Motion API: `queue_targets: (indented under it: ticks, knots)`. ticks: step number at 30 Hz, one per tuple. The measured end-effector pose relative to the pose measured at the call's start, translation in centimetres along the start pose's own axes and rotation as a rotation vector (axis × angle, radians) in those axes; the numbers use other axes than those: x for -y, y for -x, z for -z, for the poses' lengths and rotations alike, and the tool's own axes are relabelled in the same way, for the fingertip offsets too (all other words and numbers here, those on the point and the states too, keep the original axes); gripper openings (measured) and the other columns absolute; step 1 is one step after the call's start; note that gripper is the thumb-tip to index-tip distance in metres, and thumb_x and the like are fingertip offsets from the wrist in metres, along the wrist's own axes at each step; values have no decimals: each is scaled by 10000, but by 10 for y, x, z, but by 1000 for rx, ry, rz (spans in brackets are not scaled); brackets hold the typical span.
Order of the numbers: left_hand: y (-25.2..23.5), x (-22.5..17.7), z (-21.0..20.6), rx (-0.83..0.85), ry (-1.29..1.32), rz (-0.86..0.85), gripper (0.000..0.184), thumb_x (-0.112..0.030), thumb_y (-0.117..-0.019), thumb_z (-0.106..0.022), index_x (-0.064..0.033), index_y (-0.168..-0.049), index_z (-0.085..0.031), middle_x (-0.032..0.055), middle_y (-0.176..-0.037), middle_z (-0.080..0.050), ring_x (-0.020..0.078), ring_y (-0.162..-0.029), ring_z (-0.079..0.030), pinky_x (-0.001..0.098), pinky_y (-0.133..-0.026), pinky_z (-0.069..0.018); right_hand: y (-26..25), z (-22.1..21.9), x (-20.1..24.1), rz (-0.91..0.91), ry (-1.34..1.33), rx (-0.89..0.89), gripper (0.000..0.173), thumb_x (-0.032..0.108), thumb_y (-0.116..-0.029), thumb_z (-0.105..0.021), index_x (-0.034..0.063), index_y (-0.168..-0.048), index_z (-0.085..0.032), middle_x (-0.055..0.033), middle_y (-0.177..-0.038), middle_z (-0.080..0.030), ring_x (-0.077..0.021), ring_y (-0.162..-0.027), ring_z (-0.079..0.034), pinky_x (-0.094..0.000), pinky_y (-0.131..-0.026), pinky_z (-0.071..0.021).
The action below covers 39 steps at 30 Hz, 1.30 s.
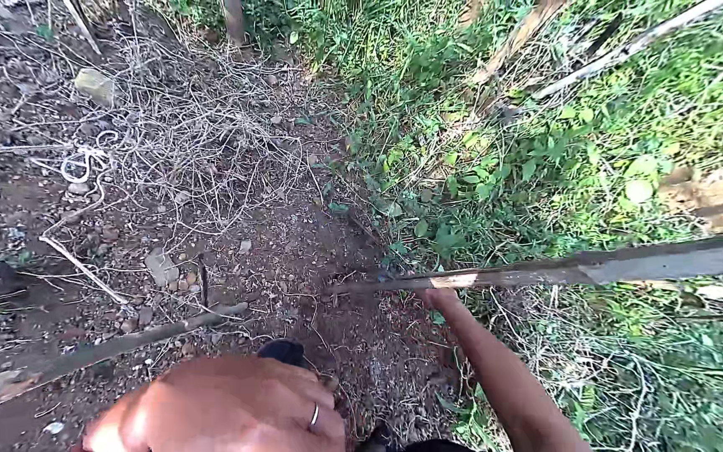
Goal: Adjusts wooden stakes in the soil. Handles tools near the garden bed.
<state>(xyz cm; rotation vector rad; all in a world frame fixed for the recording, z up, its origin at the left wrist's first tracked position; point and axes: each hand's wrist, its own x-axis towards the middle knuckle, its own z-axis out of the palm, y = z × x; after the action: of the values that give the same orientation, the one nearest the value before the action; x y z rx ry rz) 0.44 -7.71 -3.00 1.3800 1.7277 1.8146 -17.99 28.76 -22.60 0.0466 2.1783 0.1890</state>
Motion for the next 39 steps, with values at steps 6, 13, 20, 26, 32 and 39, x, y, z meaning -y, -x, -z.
queue_targets:
  ticks: [6,13,20,26,32,39]
  knots:
    - [5,3,5,2,58,25,534,-536,-1018,-541,-58,-1190,-707,108,-974,-711,191,-1026,-653,315,-986,-486,2,-31,8,324,-190,-100,620,398,-1138,-222,-62,-1391,-551,-333,-1288,-629,-476,-1255,-595,-632,-1081,-421]
    - [7,4,6,-8,95,57,531,-540,-1005,-571,-67,-1207,-702,113,-984,-713,188,-1041,-658,313,-994,-493,-24,-29,13,66,2,-61,707,534,-1106,-224,-6,-1474,-495,-286,-1448,-551,-458,-1359,-526,-669,-1073,-420]
    - [3,8,7,15,111,35,543,-543,-1009,-554,-54,-1189,-705,112,-954,-706,194,-1008,-649,307,-964,-489,-4,-37,19,129,39,-49,719,531,-1108,-201,-23,-1464,-490,-307,-1404,-576,-475,-1318,-558,-667,-1053,-439]
    - [10,3,2,-33,118,47,526,-532,-1005,-573,-57,-1191,-703,110,-952,-706,183,-1005,-653,305,-975,-490,-19,-12,-5,4,-189,-161,552,338,-1140,-275,-50,-1479,-475,-316,-1469,-517,-455,-1402,-482,-629,-1142,-368]
    - [4,5,4,9,114,56,528,-533,-1015,-551,-58,-1190,-702,103,-953,-704,185,-1009,-645,307,-972,-484,-4,-32,3,131,-106,-198,660,494,-1118,-220,0,-1447,-511,-299,-1336,-623,-469,-1277,-591,-654,-1034,-457]
    - [8,0,0,-33,96,69,524,-530,-1012,-567,-59,-1195,-706,100,-968,-720,174,-1020,-655,292,-986,-483,-17,-39,-70,-192,-70,-49,833,615,-1082,-146,-35,-1429,-536,-296,-1443,-555,-452,-1353,-540,-660,-1072,-425]
